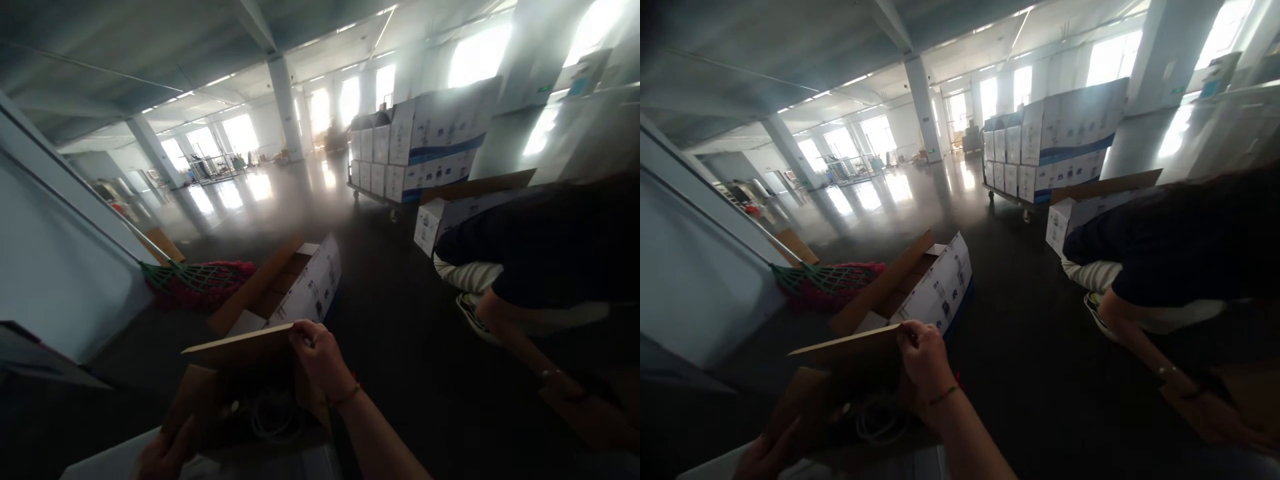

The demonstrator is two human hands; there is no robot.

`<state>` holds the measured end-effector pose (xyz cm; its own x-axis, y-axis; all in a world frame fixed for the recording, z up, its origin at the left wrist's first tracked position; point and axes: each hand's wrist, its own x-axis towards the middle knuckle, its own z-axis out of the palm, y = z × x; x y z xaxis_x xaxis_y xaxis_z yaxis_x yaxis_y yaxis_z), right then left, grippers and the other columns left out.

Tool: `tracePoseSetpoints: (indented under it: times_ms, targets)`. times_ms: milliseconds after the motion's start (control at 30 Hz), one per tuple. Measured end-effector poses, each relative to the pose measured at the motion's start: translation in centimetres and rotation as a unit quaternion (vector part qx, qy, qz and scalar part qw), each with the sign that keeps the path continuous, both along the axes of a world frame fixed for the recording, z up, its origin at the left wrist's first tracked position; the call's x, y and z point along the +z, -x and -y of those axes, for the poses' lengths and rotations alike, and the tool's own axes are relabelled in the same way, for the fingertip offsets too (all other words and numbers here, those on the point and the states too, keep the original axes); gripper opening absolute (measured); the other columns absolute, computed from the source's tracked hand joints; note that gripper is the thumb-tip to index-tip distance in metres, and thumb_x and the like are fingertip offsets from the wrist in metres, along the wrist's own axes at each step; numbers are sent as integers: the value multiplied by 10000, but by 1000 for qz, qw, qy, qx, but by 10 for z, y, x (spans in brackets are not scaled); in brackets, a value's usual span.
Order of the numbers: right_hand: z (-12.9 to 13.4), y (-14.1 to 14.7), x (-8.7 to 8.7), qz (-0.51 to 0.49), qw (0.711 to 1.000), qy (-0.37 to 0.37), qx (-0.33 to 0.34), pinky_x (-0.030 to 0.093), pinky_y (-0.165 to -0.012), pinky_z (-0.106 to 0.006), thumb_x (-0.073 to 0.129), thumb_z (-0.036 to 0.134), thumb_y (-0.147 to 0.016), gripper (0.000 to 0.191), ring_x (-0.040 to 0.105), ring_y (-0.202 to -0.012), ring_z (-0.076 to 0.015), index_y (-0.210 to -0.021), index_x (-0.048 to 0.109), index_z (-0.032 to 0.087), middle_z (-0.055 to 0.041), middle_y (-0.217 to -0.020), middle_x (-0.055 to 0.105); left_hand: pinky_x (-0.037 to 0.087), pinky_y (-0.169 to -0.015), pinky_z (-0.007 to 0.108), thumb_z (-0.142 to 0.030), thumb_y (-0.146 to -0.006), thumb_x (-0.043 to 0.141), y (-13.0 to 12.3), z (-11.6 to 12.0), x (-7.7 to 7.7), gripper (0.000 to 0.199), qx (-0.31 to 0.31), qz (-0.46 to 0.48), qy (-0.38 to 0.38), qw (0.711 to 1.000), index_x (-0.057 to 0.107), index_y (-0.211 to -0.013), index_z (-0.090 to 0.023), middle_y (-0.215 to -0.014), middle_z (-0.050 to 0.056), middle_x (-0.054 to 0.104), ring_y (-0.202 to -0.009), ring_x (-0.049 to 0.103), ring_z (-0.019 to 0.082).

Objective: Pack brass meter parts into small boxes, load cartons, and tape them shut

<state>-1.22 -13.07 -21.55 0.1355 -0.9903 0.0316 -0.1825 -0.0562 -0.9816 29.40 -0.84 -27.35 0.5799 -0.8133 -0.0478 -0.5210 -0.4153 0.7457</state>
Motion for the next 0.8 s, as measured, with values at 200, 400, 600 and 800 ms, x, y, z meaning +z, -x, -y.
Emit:
tracePoseSetpoints:
  times_ms: [200, 400, 600, 800]
  targets:
    - [-18, 24, -60, 170, 967, -147, 119, 332, -1098, -402, 606, 581, -762, 784, 438, -1275, -253, -1367, 389, 131, -141, -1393, 465, 500, -891, 432, -594, -725, 613, 42, -1, 43, 504, -108, 285, 165, 938, 627, -1068, -225, -1053, 112, 654, -997, 601, 294]
    - [-30, 29, -62, 230, 939, -200, 158, 343, -1097, -398, 772, 587, -617, 1022, 403, -1305, -268, -1435, 289, 207, -122, -1413, 431, 471, -828, 252, -452, -929, 388, 107, 43, 37, 328, -510, 79, -115, 849, 686, -971, -319, -976, -16, 689, -890, 619, 163]
    - [-35, 22, -65, 257, 933, -200, 155, 410, -1037, -421, 832, 534, -537, 1152, 415, -1280, -286, -1466, 201, 279, -102, -1437, 374, 419, -841, 244, -442, -907, 451, 99, 65, 37, 303, -558, 66, -139, 815, 691, -964, -266, -988, 0, 666, -920, 584, 163]
    - [-40, 12, -81, 269, 934, -188, 145, 383, -1053, -459, 846, 453, -550, 1123, 361, -1313, -300, -1459, 204, 303, -89, -1448, 352, 392, -734, 245, -463, -853, 549, 97, 56, 24, 316, -574, 18, -126, 809, 693, -757, -199, -853, 16, 647, -834, 570, 150]
